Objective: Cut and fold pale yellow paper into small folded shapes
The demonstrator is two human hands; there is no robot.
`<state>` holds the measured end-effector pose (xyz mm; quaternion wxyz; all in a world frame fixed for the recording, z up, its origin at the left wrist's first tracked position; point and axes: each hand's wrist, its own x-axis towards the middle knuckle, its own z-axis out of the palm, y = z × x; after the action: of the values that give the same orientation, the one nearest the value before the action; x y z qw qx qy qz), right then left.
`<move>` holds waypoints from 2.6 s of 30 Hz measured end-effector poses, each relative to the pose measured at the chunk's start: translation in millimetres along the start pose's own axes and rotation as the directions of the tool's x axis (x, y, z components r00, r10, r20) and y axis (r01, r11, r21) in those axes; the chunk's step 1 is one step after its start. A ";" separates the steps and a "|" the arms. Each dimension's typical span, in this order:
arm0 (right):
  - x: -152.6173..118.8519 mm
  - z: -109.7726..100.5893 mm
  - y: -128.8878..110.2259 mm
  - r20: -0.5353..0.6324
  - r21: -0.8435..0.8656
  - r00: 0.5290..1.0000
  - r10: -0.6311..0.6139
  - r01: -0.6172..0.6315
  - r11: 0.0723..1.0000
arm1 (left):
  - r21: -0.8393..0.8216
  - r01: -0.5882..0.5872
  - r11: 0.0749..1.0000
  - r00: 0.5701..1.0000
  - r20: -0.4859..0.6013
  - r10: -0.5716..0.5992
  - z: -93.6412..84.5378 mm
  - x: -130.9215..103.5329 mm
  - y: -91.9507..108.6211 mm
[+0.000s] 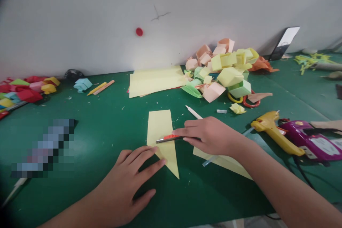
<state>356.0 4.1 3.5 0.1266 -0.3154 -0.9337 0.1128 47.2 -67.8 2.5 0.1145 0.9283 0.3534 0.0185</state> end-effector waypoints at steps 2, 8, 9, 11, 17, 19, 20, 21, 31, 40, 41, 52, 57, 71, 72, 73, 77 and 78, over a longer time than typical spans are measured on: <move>-0.3 0.0 0.4 0.000 -0.004 1.000 -0.005 0.005 1.000 | 0.001 0.000 1.000 1.000 0.006 0.000 -0.1 -0.3 -0.2; -0.3 -0.2 0.7 -0.015 -0.011 1.000 0.001 -0.001 1.000 | -0.002 -0.002 1.000 0.999 -0.032 0.002 2.0 -1.2 0.0; -0.2 -0.5 0.6 -0.018 -0.008 1.000 -0.004 0.003 1.000 | -0.005 -0.002 1.000 1.000 -0.031 0.002 2.1 -1.1 0.1; -0.5 -0.9 0.4 -0.020 -0.008 1.000 0.001 -0.002 1.000 | -0.009 0.000 1.000 1.000 -0.025 -0.001 1.8 -0.6 0.0; -2.3 -2.5 0.5 -0.020 -0.018 1.000 0.019 -0.019 1.000 | -0.017 -0.007 1.000 0.999 -0.037 0.007 0.5 1.3 -1.9; -2.6 -3.4 0.2 -0.016 -0.018 1.000 0.019 -0.019 1.000 | -0.019 -0.008 1.000 0.999 -0.043 0.008 0.9 1.2 -2.3; -2.6 -3.9 0.1 -0.013 -0.018 1.000 0.019 -0.019 1.000 | -0.019 -0.009 1.000 0.999 -0.045 0.008 1.1 1.1 -2.4; -2.7 -4.3 -0.1 -0.010 -0.018 1.000 0.020 -0.020 1.000 | -0.019 -0.008 1.000 0.999 -0.045 0.007 1.4 1.1 -2.4; -5.6 -6.6 1.4 -0.001 -0.031 0.999 0.038 -0.038 0.999 | -0.023 -0.006 1.000 0.999 -0.040 0.005 0.5 1.6 -2.2; -6.7 -7.4 2.8 -0.012 -0.034 0.999 0.045 -0.046 0.998 | -0.018 0.002 1.000 1.000 -0.009 -0.002 0.3 2.2 -2.7; -6.9 -7.6 2.7 -0.008 -0.037 0.999 0.047 -0.047 0.998 | -0.018 0.004 1.000 1.000 -0.007 -0.005 0.0 2.2 -2.6; -8.4 -10.7 2.1 0.000 -0.022 0.997 0.076 -0.076 0.997 | -0.018 0.007 1.000 1.000 -0.019 -0.007 -0.3 1.1 -2.0; -11.2 -10.6 3.9 0.002 -0.027 0.994 0.107 -0.107 0.994 | -0.022 -0.002 1.000 0.999 -0.032 0.001 1.2 0.9 -3.3; -16.3 -14.5 7.5 0.030 -0.051 0.990 0.137 -0.135 0.990 | -0.012 0.011 1.000 1.000 -0.022 -0.012 2.7 0.9 -3.4; -16.6 -14.9 7.6 0.033 -0.047 0.990 0.137 -0.135 0.990 | -0.012 0.013 1.000 1.000 -0.021 -0.013 2.9 0.8 -3.3; -16.7 -15.2 7.6 0.033 -0.045 0.990 0.138 -0.136 0.990 | -0.013 0.012 1.000 1.000 -0.018 -0.013 3.0 0.8 -3.3; -16.9 -16.3 7.4 0.028 -0.024 0.989 0.143 -0.142 0.990 | -0.011 0.015 1.000 1.000 -0.012 -0.015 3.0 1.8 -3.0; -16.9 -16.6 7.4 0.028 -0.018 0.989 0.144 -0.143 0.990 | -0.010 0.014 1.000 1.000 -0.012 -0.014 2.9 2.0 -3.0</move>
<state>378.2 1.6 14.2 0.1019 -0.3810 -0.9113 0.1187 47.1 -64.9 -1.1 0.1171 0.9251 0.3603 0.0253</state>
